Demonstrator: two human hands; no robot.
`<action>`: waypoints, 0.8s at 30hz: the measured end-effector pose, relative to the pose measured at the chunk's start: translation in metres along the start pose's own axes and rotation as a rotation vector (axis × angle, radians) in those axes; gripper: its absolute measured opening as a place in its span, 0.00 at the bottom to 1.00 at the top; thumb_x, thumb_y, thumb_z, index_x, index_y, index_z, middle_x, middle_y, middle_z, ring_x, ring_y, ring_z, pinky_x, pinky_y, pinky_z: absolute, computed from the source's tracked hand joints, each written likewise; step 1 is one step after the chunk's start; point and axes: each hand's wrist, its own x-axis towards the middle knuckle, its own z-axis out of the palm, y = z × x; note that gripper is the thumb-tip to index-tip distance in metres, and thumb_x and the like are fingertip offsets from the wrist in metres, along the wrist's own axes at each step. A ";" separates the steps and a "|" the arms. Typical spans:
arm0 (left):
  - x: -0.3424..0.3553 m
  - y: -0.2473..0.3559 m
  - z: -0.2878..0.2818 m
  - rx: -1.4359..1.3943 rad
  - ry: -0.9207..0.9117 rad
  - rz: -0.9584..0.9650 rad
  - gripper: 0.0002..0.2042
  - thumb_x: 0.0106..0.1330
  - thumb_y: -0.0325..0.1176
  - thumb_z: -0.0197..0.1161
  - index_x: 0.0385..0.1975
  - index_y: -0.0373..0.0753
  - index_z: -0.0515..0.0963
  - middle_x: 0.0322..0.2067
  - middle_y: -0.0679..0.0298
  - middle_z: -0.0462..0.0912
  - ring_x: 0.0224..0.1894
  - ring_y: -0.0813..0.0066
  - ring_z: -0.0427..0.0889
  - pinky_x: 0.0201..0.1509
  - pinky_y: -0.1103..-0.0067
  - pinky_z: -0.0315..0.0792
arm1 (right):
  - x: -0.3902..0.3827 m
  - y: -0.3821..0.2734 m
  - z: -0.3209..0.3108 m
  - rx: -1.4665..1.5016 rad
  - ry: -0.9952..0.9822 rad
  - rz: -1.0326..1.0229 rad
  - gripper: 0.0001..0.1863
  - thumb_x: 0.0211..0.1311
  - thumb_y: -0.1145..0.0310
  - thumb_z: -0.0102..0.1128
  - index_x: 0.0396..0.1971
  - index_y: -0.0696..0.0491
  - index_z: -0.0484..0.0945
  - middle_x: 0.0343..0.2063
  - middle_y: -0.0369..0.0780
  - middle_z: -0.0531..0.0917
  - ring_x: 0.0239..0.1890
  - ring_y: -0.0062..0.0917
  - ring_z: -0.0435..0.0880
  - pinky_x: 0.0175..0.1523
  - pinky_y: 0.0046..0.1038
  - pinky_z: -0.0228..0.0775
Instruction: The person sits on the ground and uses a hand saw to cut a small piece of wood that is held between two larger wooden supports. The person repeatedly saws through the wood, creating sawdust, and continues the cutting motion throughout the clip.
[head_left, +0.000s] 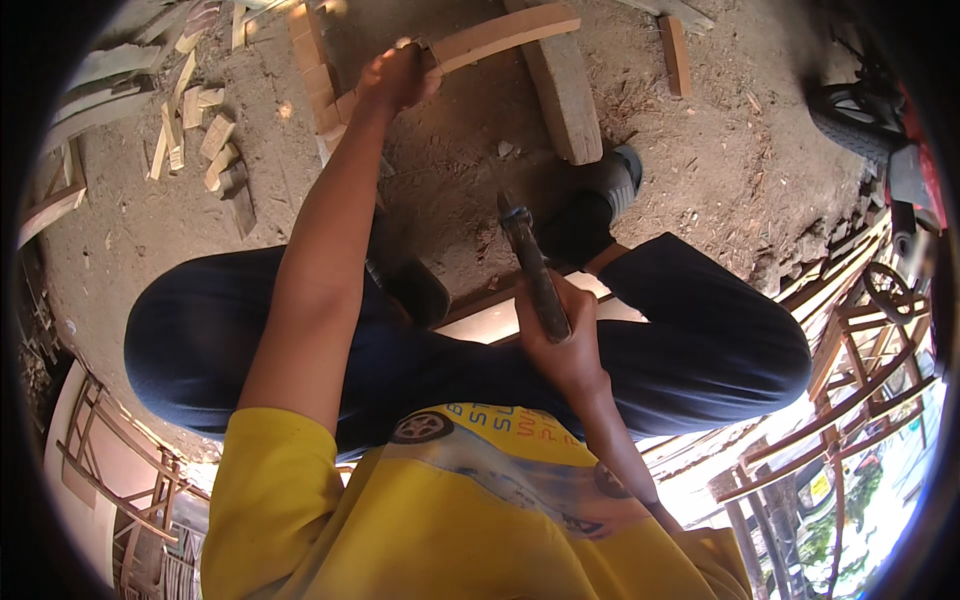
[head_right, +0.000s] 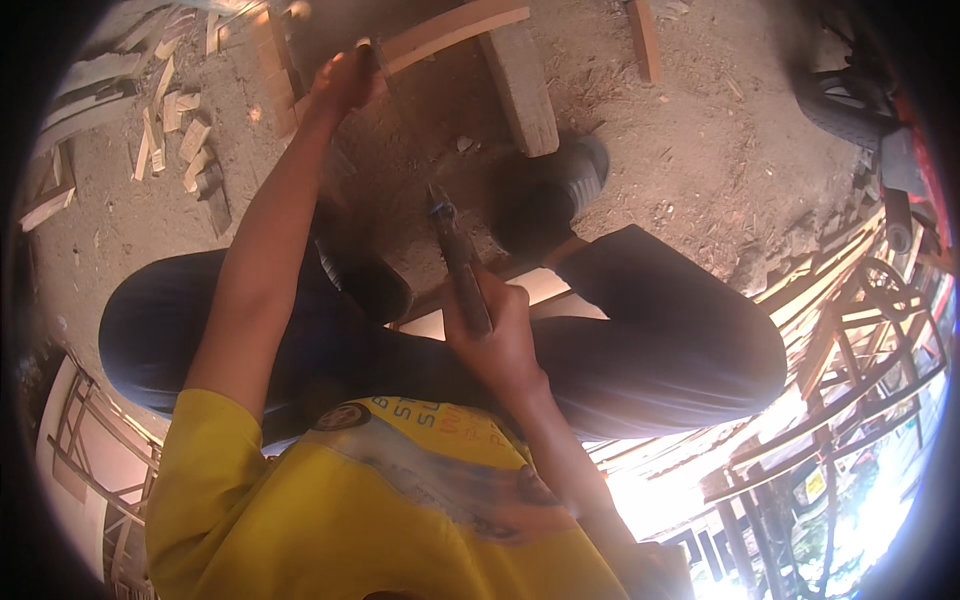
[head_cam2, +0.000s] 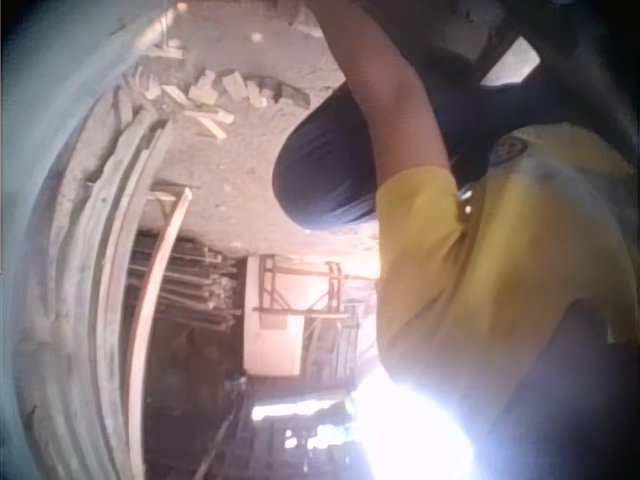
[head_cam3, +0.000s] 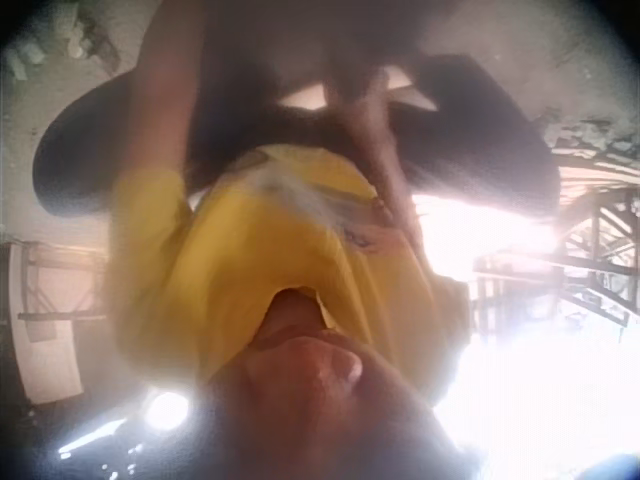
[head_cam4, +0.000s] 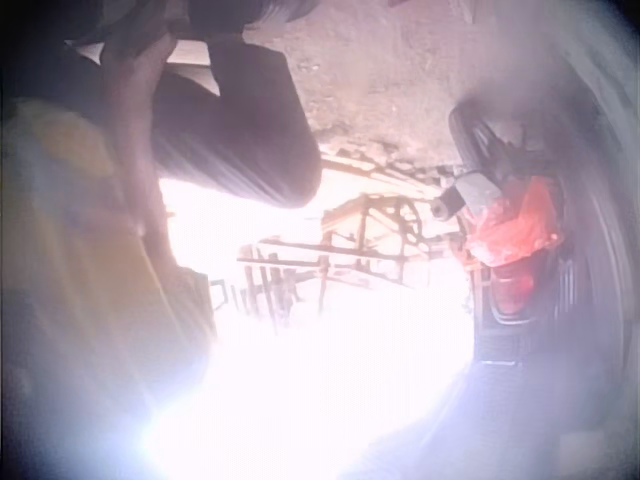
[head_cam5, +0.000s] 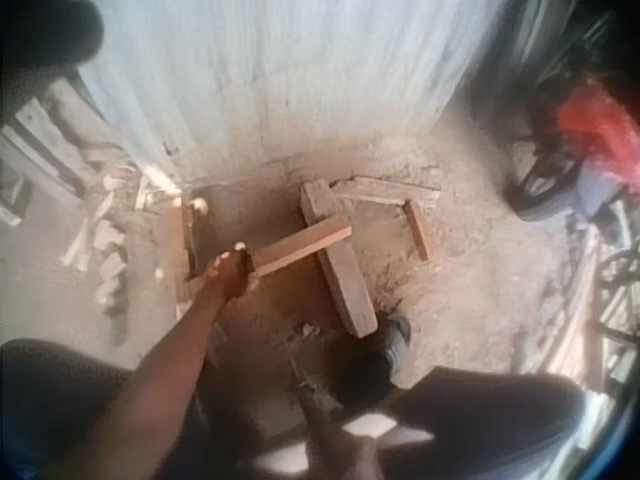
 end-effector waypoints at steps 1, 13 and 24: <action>-0.007 -0.002 0.005 -0.012 0.114 0.055 0.23 0.57 0.51 0.61 0.44 0.39 0.78 0.37 0.59 0.84 0.43 0.61 0.84 0.46 0.68 0.78 | 0.005 -0.003 0.002 -0.038 -0.006 -0.011 0.08 0.61 0.75 0.57 0.24 0.62 0.74 0.13 0.35 0.73 0.19 0.09 0.67 0.24 0.22 0.62; -0.011 0.008 -0.026 -0.178 -0.020 -0.084 0.22 0.54 0.47 0.63 0.45 0.39 0.78 0.38 0.52 0.84 0.42 0.50 0.82 0.46 0.61 0.76 | -0.003 -0.024 0.010 -0.103 0.061 -0.032 0.08 0.62 0.73 0.57 0.25 0.62 0.75 0.12 0.32 0.69 0.20 0.10 0.64 0.24 0.23 0.59; -0.014 0.008 -0.028 -0.219 -0.020 -0.103 0.21 0.52 0.45 0.64 0.43 0.39 0.79 0.37 0.52 0.84 0.41 0.51 0.83 0.45 0.61 0.77 | 0.008 -0.028 0.009 -0.129 -0.020 -0.024 0.06 0.61 0.76 0.57 0.25 0.62 0.75 0.15 0.36 0.73 0.20 0.13 0.69 0.24 0.23 0.61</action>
